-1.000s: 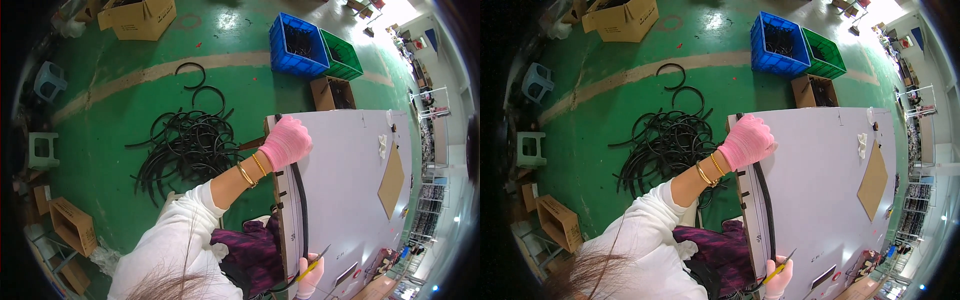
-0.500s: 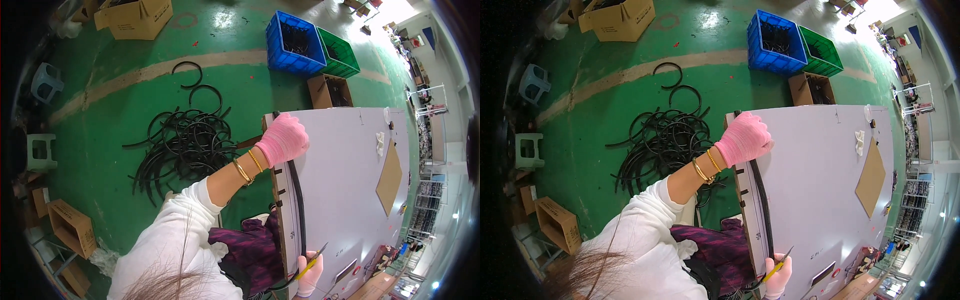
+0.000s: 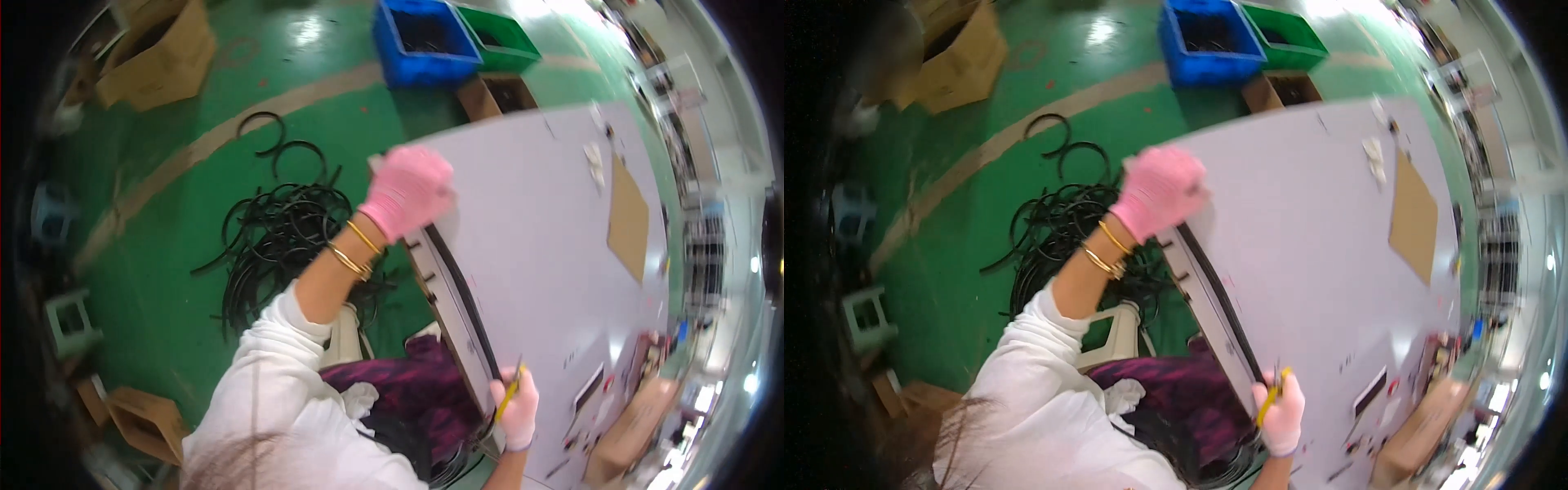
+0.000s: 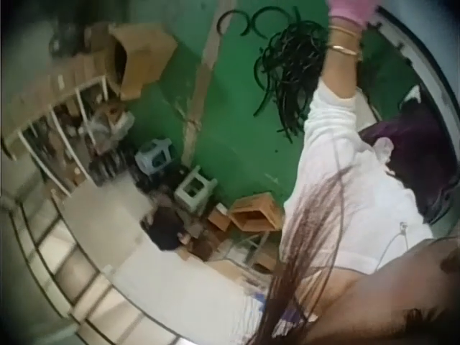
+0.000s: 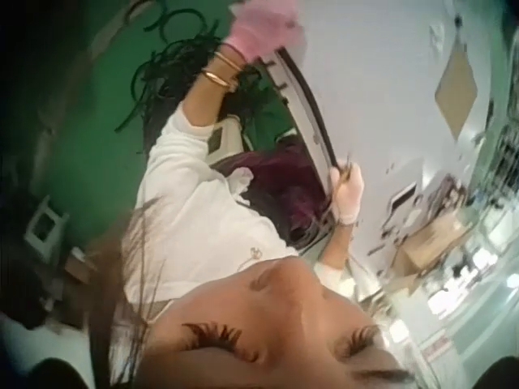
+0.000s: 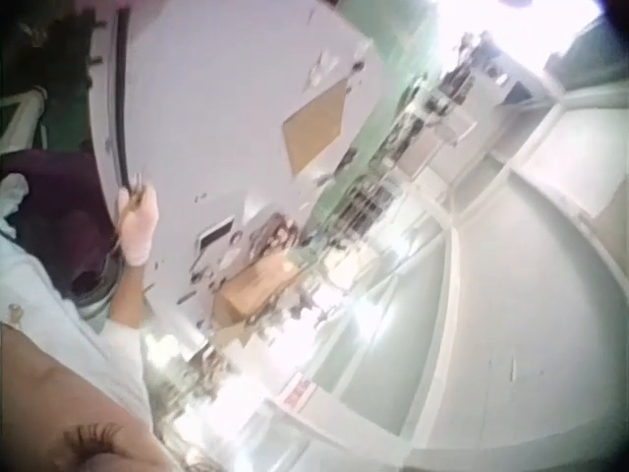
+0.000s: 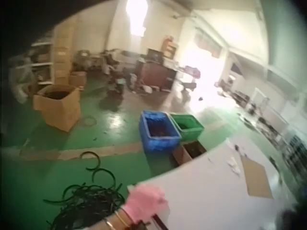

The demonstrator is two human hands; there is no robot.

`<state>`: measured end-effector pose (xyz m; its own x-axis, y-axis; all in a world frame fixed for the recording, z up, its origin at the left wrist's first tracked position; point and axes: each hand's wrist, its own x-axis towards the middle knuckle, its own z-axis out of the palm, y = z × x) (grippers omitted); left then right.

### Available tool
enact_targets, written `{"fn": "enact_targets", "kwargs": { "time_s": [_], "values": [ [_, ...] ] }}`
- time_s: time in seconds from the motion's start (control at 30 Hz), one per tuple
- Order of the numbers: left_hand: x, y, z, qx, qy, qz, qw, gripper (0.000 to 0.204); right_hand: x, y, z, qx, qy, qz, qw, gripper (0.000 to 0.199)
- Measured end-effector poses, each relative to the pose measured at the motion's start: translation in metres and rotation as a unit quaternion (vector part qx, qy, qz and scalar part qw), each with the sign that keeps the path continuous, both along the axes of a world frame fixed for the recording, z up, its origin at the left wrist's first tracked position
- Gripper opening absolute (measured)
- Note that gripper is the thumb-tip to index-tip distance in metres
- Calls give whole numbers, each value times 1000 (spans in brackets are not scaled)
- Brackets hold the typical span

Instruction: Cutting black rubber cables to a specific length using a pair of scissors on a workbench.

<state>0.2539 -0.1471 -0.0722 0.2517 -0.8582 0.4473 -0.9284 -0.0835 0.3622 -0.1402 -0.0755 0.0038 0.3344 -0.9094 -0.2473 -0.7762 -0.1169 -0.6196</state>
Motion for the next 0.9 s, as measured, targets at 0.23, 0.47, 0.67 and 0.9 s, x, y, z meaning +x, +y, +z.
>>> {"fn": "enact_targets", "kwargs": {
  "time_s": [0.23, 0.47, 0.67, 0.9],
  "values": [
    [5, -8, -8, 39, -111, 32, 993, 60, 0, 14, -1, -97, 90, 97, 986, 35],
    [18, -19, -10, 70, -157, -19, 985, 57, -25, 50, 4, 112, -105, -18, 988, 31],
    [30, -20, -20, 85, -182, -19, 979, 55, -85, 80, 17, 312, -265, -188, 893, 27],
    [38, -24, -25, 97, -169, -43, 980, 53, -136, 52, 6, 157, -132, -181, 962, 24]
  ]
}}
